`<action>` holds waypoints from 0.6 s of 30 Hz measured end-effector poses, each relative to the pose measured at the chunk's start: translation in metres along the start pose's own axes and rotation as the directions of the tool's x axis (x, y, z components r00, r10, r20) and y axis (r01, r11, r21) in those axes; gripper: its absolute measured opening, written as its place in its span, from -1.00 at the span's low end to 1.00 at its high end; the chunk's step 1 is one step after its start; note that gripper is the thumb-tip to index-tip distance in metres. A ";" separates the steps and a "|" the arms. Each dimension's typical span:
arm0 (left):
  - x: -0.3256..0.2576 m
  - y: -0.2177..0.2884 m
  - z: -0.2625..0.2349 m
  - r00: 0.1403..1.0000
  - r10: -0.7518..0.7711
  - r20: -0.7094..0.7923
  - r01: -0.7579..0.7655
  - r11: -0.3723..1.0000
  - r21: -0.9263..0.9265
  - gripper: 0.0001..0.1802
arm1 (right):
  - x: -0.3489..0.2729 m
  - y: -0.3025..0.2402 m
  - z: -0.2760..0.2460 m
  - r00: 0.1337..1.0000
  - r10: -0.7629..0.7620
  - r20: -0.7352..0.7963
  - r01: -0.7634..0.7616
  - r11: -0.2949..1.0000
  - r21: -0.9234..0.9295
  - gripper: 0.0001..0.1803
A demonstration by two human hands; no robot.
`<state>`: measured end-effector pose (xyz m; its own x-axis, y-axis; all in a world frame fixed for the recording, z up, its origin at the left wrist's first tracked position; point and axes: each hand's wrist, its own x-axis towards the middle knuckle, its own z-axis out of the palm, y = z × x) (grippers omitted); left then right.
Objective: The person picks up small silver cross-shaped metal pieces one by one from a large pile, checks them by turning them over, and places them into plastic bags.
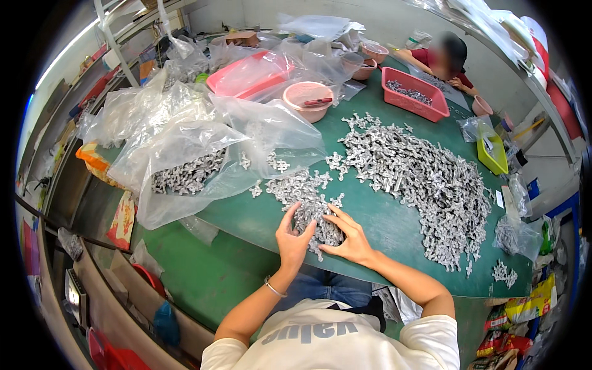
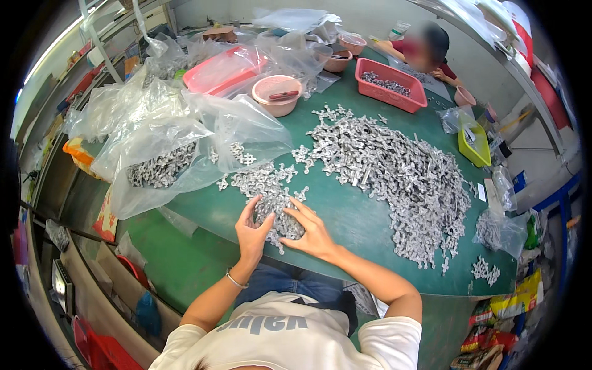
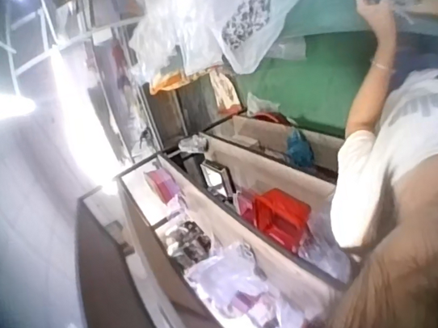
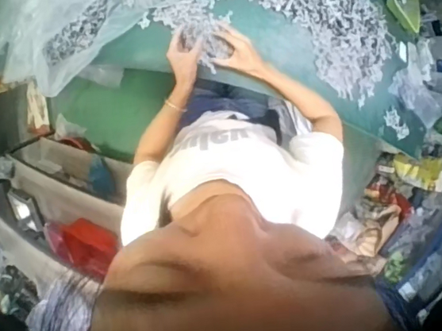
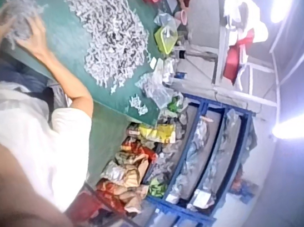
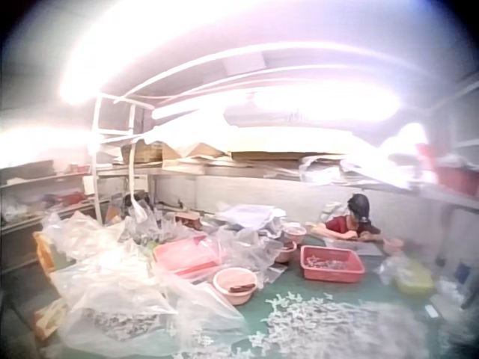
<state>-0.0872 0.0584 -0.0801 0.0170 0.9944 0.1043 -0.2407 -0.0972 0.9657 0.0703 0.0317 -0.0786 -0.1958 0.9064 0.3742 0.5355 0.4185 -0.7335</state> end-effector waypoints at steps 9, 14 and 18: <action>-0.006 -0.005 0.025 0.994 -0.019 -0.104 0.005 0.992 -0.125 -0.37 | 0.003 0.000 0.020 0.922 0.268 -0.281 -0.217 0.955 0.200 -0.55; -0.002 -0.003 0.029 0.990 0.058 -0.128 -0.074 0.989 -0.126 -0.49 | 0.006 0.003 0.029 0.876 0.383 -0.293 -0.242 0.875 0.419 -0.64; 0.005 -0.007 0.023 0.992 0.017 -0.123 -0.034 0.991 -0.132 -0.49 | 0.009 0.001 0.030 0.861 0.401 -0.313 -0.251 0.870 0.423 -0.63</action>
<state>-0.0635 0.0631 -0.0809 -0.1066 0.9901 0.0911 -0.3670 -0.1243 0.9219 0.0447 0.0417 -0.0927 0.3033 0.9304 0.2060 0.1674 0.1608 -0.9727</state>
